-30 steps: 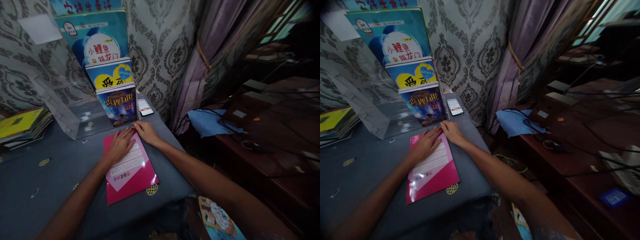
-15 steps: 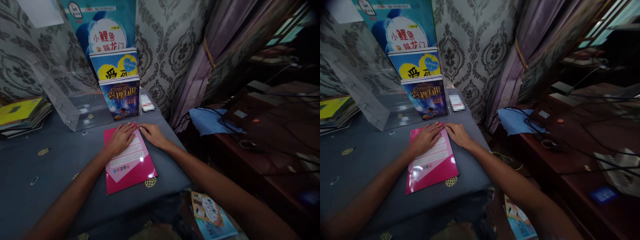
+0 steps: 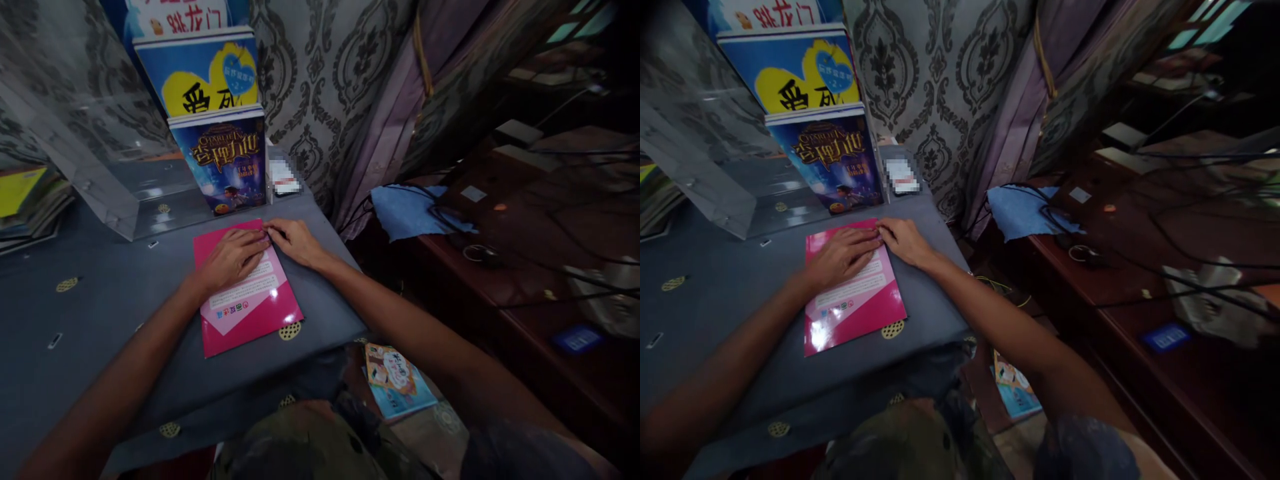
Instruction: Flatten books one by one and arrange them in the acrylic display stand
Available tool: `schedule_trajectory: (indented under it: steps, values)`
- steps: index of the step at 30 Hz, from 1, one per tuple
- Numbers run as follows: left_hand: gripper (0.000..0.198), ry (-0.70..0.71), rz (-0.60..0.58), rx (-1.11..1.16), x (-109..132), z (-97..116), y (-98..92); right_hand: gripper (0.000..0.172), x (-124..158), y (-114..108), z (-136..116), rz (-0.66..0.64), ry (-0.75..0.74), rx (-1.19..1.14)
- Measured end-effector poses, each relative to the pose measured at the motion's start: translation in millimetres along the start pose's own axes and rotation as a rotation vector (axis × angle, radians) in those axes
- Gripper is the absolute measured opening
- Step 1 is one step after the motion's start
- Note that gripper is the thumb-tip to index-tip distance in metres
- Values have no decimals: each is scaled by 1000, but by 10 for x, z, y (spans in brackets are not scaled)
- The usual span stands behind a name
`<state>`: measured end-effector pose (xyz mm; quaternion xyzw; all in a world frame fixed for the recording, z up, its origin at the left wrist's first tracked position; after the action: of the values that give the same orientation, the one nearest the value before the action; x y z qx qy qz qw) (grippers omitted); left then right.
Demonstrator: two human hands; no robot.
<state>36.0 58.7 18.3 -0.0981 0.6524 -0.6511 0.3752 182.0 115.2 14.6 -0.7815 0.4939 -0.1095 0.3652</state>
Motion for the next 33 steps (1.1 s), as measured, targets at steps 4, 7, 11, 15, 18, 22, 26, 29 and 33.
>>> schedule_trajectory:
  steps: [4,7,11,15,18,22,26,29,33]
  values:
    - [40,15,-30,-2,10,32,-3,28,-7,2,-2,-9,-8,20]
    - [40,37,-47,6,16,76,-16,28,-14,5,7,-10,-3,30]
    - [40,30,-77,30,19,102,-19,28,-14,7,11,-3,-9,22]
    - [40,11,-101,48,30,101,-9,28,-14,4,15,5,-16,7]
    - [40,9,-110,56,44,118,-4,28,-17,4,22,0,-13,14]
    - [40,22,-106,62,57,157,-3,29,-18,0,29,-8,3,31]
    - [41,34,-103,48,59,174,-6,29,-16,-1,23,-15,7,15]
    - [40,28,-110,44,60,172,-6,29,-17,0,20,-15,14,7]
    - [40,29,-120,36,61,177,-6,29,-18,-2,21,-17,14,8]
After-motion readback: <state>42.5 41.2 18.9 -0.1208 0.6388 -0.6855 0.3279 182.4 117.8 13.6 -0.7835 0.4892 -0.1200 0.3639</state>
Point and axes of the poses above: each hand's wrist, its own x-axis away from the middle knuckle, its own y-axis out of the palm, z = x × y, the point moved 5 cm from there along -x, towards the middle knuckle, and after that the axes turned 8 degrees about y, right-handed, at the moved point
